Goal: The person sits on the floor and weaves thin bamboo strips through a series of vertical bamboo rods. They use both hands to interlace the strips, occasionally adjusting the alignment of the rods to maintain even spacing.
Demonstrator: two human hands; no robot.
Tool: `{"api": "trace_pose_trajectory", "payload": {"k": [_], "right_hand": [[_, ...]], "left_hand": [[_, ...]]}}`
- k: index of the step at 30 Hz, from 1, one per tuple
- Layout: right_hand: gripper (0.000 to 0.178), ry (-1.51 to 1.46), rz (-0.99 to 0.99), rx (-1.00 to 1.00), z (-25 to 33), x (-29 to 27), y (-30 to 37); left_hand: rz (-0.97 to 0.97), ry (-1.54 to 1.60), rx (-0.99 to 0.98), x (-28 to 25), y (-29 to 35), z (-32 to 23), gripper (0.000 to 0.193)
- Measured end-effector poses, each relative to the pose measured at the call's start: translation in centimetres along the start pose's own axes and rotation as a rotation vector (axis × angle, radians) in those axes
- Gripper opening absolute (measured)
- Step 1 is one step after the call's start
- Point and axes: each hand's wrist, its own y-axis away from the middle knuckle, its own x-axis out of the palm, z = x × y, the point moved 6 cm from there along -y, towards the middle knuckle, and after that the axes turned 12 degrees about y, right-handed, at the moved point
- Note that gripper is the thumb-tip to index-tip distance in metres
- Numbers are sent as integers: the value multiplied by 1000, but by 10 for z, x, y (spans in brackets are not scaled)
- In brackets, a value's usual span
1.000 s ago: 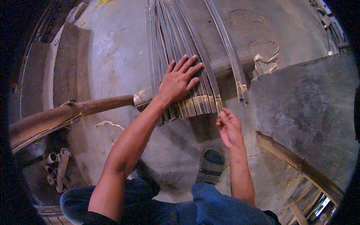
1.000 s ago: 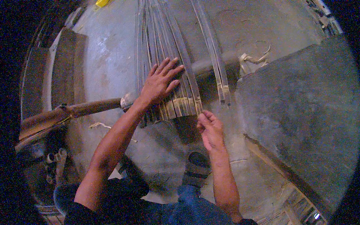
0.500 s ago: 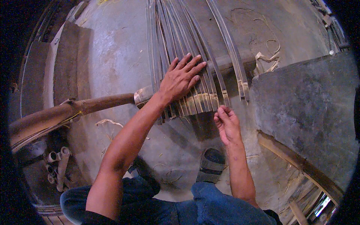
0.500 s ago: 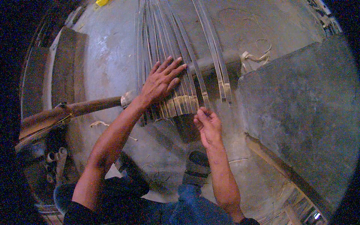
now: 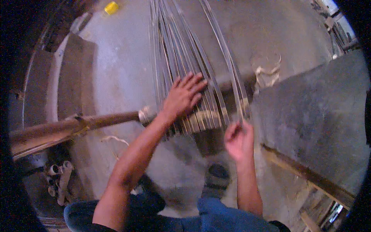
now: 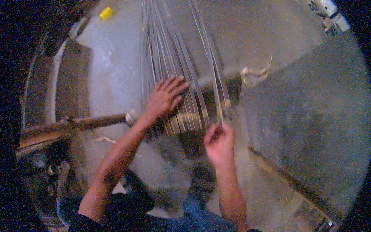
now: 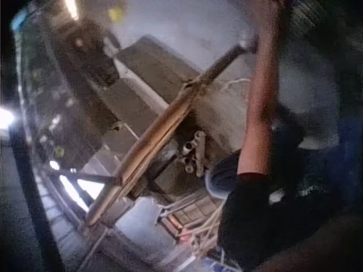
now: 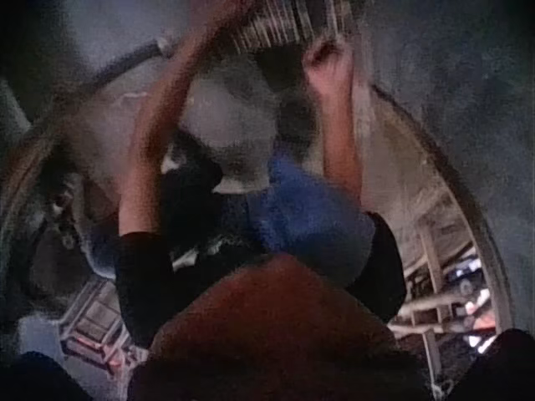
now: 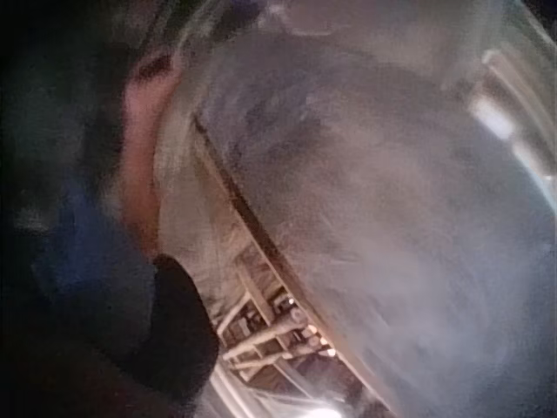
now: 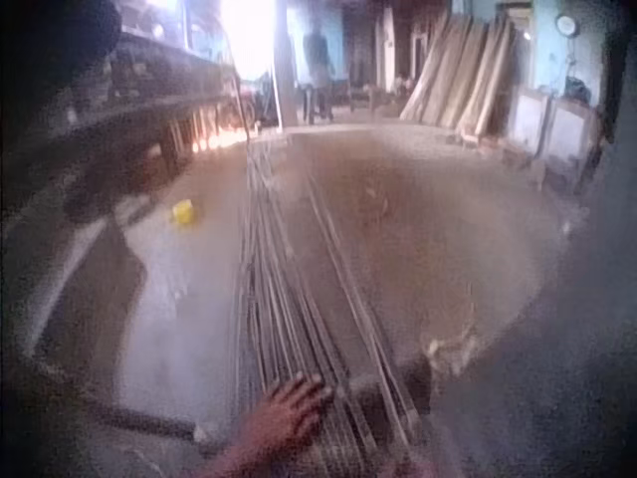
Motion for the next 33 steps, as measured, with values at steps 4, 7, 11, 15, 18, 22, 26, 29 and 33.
{"api": "trace_pose_trajectory", "payload": {"k": [4,7,11,15,18,22,26,29,33], "right_hand": [[27,581,-26,-232,6,55,57],[42,1157,-47,-563,18,88,41],[54,1302,174,-693,-1,161,69],[52,1149,214,-671,-29,139,61],[50,1177,214,-618,-43,120,47],[49,1206,238,-687,-58,109,31],[48,1103,286,-650,-60,134,40],[48,1061,343,-482,-72,133,30],[49,1342,362,-446,-77,122,34]], "left_hand": [[8,-34,45,5,-8,-12,47],[23,52,21,5,-6,-16,48],[-1,5,-77,-6,6,-1,54],[-108,-66,-218,-12,4,-5,65],[-142,4,-232,-8,7,-3,66],[-126,-21,-225,-3,11,6,66],[-136,6,-235,-1,12,9,64],[-150,34,-228,2,11,12,62],[-109,165,-152,-1,7,22,58]]}}
